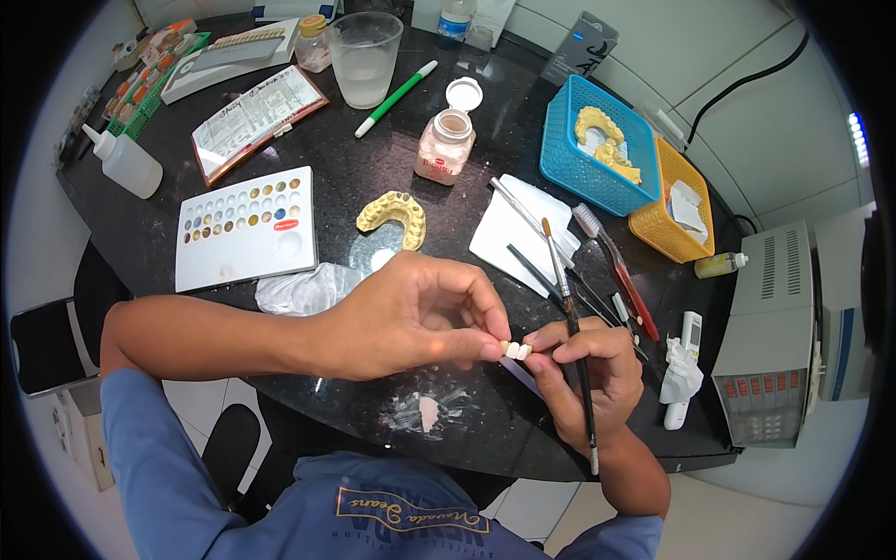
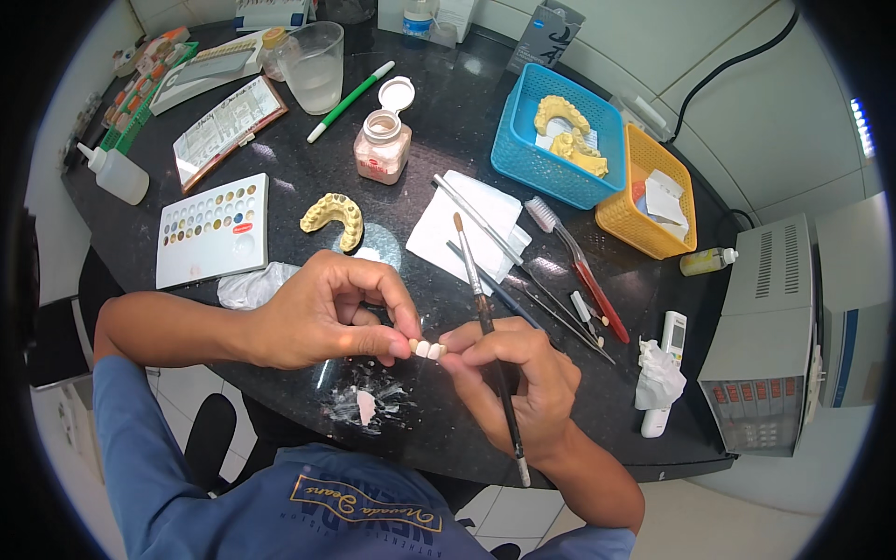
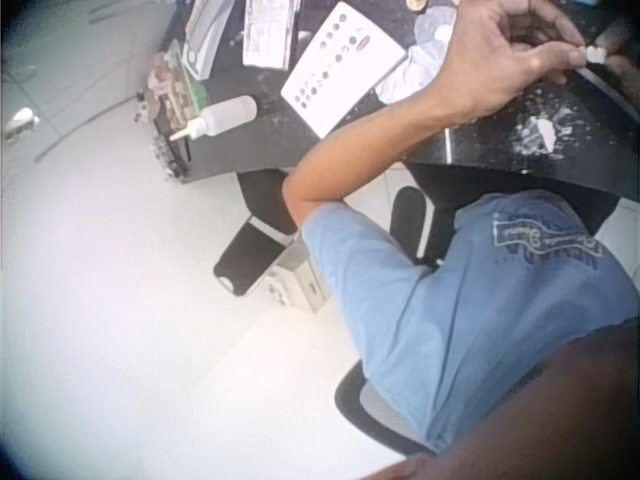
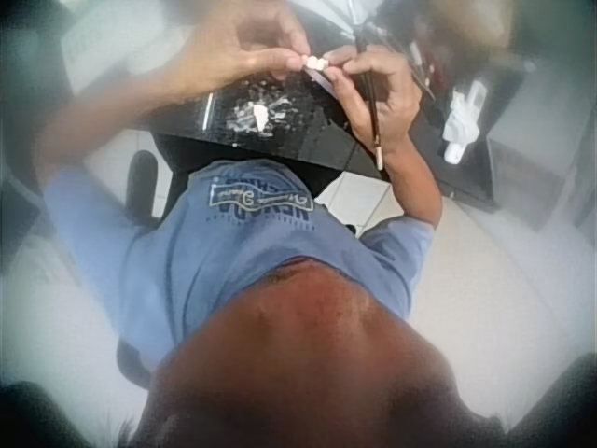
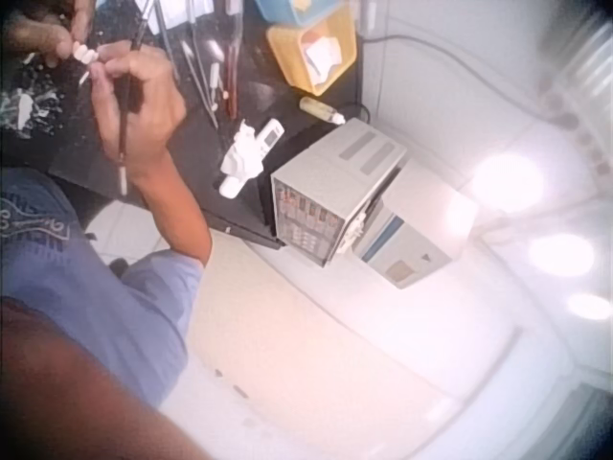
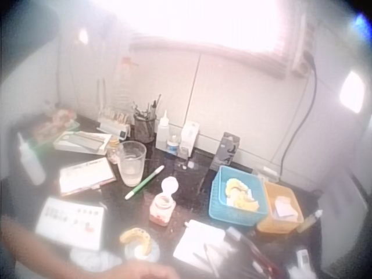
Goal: The person paints a small dental prosthesis using a fine brush and a pinkish liquid from a jar. They hold the object in their left hand and apply the substance with their right hand, occasionally switching tools to refine the surface. The workspace contains dental molds, a color palette, and various instruments.
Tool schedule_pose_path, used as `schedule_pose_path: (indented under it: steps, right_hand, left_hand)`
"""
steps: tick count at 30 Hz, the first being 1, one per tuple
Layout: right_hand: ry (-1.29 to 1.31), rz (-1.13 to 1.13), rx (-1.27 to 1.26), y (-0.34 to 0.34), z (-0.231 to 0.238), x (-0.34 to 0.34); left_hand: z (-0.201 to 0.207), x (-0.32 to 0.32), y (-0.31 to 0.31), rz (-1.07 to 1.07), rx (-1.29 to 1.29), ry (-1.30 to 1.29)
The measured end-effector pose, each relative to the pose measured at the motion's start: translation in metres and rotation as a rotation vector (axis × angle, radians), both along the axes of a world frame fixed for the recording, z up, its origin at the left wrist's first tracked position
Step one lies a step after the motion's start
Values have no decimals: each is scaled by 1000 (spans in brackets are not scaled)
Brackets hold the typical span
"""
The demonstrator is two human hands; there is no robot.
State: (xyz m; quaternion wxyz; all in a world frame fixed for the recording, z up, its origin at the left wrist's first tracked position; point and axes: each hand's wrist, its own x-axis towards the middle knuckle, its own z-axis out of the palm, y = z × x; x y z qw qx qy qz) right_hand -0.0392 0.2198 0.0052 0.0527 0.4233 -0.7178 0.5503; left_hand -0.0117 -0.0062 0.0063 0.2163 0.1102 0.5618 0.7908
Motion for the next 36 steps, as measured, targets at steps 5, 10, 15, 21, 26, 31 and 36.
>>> schedule_pose_path:
  steps: [5,10,15,21,26,31,36]
  right_hand:
    - [-115,-123,-140,-1,3,3]
    - [-1,-382,-275,32,17,-2]
    - [229,-587,-364,54,55,-3]
    - [169,-697,276,71,84,29]
    - [228,-361,789,81,75,32]
    - [209,-299,877,89,40,31]
    - [234,-328,846,87,39,30]
  left_hand:
    - [4,1,0,7,2,-39]
    - [-1,0,-1,2,33,-20]
    - [-4,1,-1,22,41,-16]
    - [-1,2,-1,40,-22,-6]
    - [11,4,4,122,-83,62]
    - [29,19,6,224,-72,171]
    - [37,54,2,362,-50,80]
